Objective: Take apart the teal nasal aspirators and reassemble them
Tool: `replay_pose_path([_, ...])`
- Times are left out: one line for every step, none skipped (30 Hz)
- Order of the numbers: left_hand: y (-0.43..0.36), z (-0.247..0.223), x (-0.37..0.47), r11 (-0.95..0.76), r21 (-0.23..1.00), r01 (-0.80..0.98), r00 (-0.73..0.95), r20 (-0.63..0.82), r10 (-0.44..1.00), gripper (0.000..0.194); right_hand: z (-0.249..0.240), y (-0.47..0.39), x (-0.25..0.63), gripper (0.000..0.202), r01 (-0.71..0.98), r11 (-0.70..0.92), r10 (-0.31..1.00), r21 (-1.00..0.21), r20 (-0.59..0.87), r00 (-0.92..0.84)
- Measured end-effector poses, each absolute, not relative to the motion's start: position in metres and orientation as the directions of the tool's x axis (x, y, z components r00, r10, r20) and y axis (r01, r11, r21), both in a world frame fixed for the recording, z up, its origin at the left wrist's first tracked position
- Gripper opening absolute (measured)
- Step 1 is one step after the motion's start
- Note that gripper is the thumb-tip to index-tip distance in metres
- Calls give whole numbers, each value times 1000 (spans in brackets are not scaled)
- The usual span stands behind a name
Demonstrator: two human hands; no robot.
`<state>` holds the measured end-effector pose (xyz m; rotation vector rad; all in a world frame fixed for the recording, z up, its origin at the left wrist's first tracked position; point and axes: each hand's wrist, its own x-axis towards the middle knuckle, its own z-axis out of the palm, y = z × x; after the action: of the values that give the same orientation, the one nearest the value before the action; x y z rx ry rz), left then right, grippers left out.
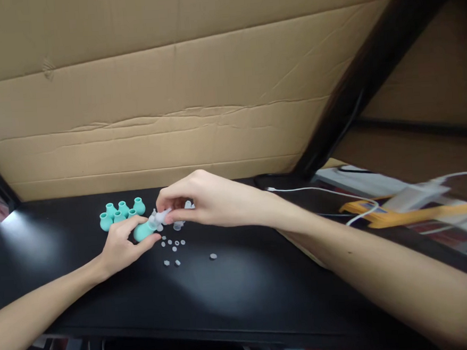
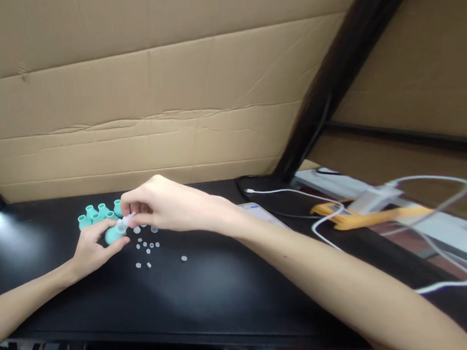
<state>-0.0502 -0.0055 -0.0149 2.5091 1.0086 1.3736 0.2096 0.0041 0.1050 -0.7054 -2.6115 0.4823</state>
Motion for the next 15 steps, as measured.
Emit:
replay_pose_path([-6,-15,-50,-769,405,495,369,703,608,25,103,5,208,16,407,819,540,-405,304,-785])
replay_pose_path([-7,-14,-50,-765,419,488,370,695,617,25,101,5,206,16,408,823,541,-396,324,-776])
replay_pose_path([-7,-14,-50,-762,431,482,371,688,624,26,99,6,204,17,407,824,541,-395,335,-771])
replay_pose_path([-8,-14,-50,-761,441,476,371,684,628,27,97,5,202,18,403,825,539,-396,336,-772])
replay_pose_path([-8,-14,-51,-760,447,471,373,680,631,29,96,5,200,18,400,827,534,-396,330,-778])
replay_pose_path([-9,-14,-51,-759,451,470,374,677,634,32,95,4,198,17,396,829,528,-395,321,-786])
replay_pose_path([-9,-14,-51,-757,454,470,373,675,636,35,95,3,197,15,390,832,520,-394,311,-795])
replay_pose_path([-9,-14,-52,-755,459,469,373,672,640,39,95,2,196,13,383,836,512,-393,305,-803])
replay_pose_path([-10,-14,-52,-754,469,460,373,669,643,43,95,1,195,11,380,838,508,-392,305,-806])
replay_pose_path([-10,-14,-52,-753,487,443,373,664,648,48,96,0,195,11,378,841,505,-388,309,-806])
replay_pose_path([-10,-14,-52,-753,506,419,372,661,652,53,97,0,195,12,375,845,501,-382,318,-805])
replay_pose_path([-11,-14,-52,-756,523,395,370,663,651,57,99,0,196,12,369,851,493,-372,331,-804])
replay_pose_path([-12,-13,-51,-761,527,378,365,670,646,60,101,1,198,13,365,858,488,-362,347,-801])
replay_pose_path([-13,-13,-51,-767,517,380,355,685,637,58,103,2,200,15,365,861,487,-355,369,-792])
replay_pose_path([-15,-12,-50,-774,492,398,338,706,622,54,106,4,203,16,369,860,493,-353,389,-778])
